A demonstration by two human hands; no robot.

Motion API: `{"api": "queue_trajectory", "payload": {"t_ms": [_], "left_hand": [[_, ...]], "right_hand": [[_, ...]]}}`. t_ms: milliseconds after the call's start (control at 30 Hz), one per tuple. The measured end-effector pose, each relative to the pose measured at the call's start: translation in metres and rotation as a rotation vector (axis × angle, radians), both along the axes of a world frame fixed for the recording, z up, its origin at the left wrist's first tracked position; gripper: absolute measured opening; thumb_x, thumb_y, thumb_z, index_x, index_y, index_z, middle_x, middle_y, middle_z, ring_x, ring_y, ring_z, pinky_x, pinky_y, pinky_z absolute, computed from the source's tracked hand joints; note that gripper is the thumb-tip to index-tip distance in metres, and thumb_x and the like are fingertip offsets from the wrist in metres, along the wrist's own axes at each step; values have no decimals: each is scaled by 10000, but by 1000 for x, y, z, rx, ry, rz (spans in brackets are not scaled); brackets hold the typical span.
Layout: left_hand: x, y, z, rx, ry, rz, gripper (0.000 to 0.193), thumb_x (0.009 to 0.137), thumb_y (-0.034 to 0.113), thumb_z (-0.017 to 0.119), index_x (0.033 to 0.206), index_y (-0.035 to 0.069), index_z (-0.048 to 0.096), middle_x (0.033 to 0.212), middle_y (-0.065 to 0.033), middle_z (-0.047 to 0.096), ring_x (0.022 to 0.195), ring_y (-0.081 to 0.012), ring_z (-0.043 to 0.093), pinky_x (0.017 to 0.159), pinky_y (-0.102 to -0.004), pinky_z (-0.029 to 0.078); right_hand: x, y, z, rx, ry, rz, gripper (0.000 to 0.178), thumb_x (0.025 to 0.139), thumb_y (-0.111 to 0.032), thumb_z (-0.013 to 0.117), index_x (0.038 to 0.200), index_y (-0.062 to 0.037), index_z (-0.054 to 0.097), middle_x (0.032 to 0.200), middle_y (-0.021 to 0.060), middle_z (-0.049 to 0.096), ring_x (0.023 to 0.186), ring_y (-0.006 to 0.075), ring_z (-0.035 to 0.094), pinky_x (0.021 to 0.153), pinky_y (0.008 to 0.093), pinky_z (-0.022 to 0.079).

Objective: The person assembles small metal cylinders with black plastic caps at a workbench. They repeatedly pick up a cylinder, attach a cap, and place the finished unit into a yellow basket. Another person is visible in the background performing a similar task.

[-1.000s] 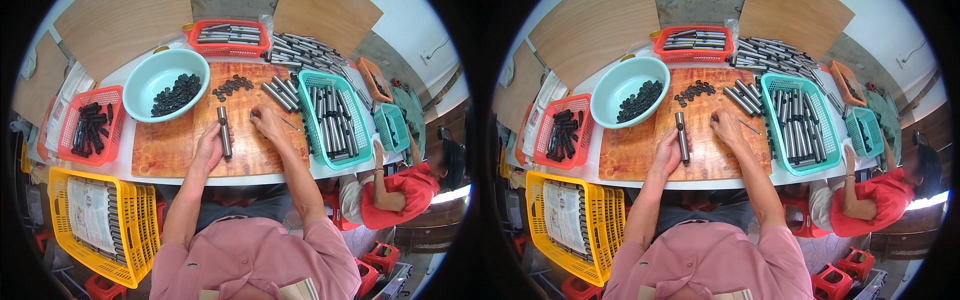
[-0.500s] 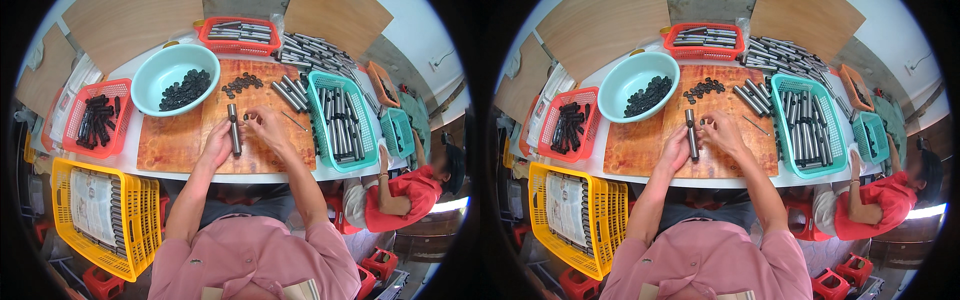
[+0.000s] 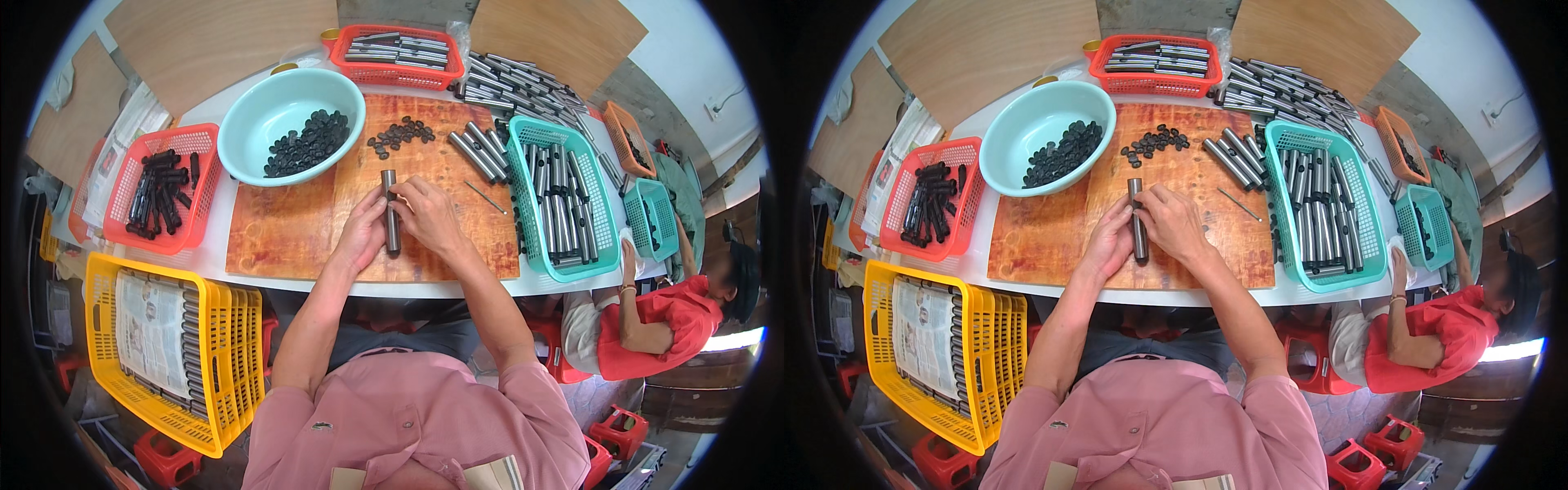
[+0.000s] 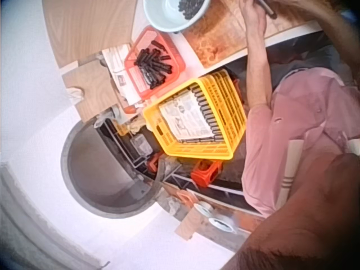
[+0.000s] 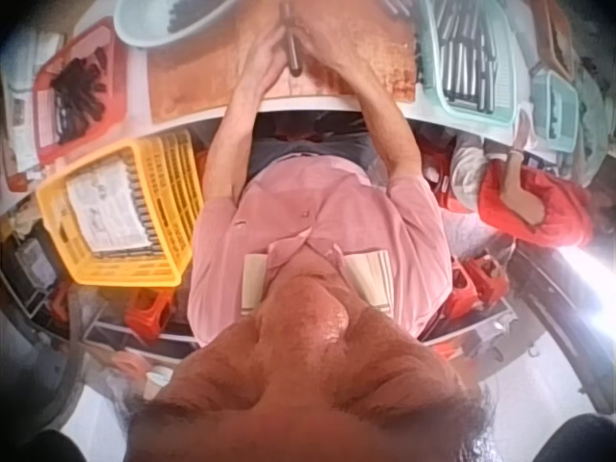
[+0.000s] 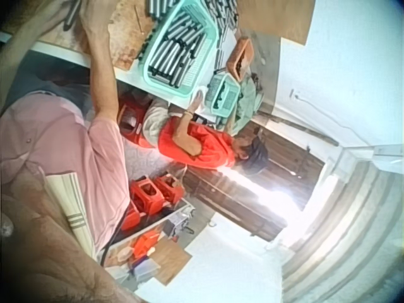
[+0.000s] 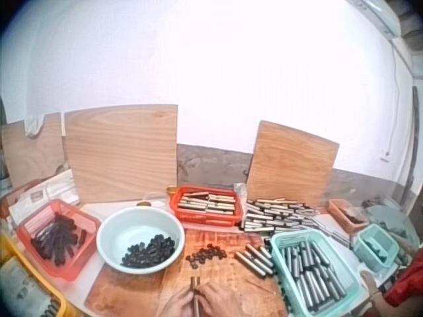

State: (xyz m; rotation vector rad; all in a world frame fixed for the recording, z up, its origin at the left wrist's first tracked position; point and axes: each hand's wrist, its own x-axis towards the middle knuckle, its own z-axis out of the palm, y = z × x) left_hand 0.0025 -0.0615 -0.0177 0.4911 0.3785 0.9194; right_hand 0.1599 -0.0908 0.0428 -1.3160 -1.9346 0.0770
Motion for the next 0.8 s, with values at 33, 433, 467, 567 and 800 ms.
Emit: {"api": "queue_trajectory", "payload": {"t_ms": [33, 433, 467, 567, 800], "left_hand": [[0, 0, 0, -2, -11, -4, 441, 1057, 98, 491, 1482, 1, 423, 1364, -134, 565, 1227, -214, 598, 1061, -389, 501], [2, 0, 2, 6, 35, 47, 310, 1057, 170, 555, 1337, 39, 529, 1190, -75, 628, 1079, -159, 638, 944, -327, 535], [2, 0, 0, 3, 9, 47, 297, 1059, 171, 548, 1324, 38, 535, 1185, -72, 627, 1077, -161, 639, 940, -329, 537], [1, -1, 0, 30, -5, 53, 267, 1074, 224, 494, 1245, 33, 565, 1087, -57, 642, 952, -174, 654, 840, -332, 551], [-2, 2, 1, -58, 49, -66, 351, 1076, 326, 421, 1239, 47, 557, 858, -46, 594, 685, -153, 567, 633, -293, 490]], "right_hand": [[-1, 0, 1, 13, -34, -20, 198, 813, -81, 758, 998, -50, 692, 880, 118, 636, 784, 318, 663, 684, 417, 524], [-14, -2, 2, 45, -30, -50, 194, 808, -59, 774, 993, -55, 718, 878, 99, 666, 731, 294, 674, 640, 388, 526], [-16, -3, 2, 57, -19, -37, 193, 807, -57, 774, 991, -55, 716, 885, 98, 668, 729, 294, 674, 641, 387, 527], [-16, -4, 3, -33, 103, -5, 229, 802, -68, 788, 1019, -50, 719, 922, 85, 664, 701, 230, 661, 613, 343, 515], [2, 2, -31, -128, 485, -97, 165, 850, -48, 754, 1001, 9, 719, 924, 97, 650, 626, 142, 592, 586, 288, 478]]}}
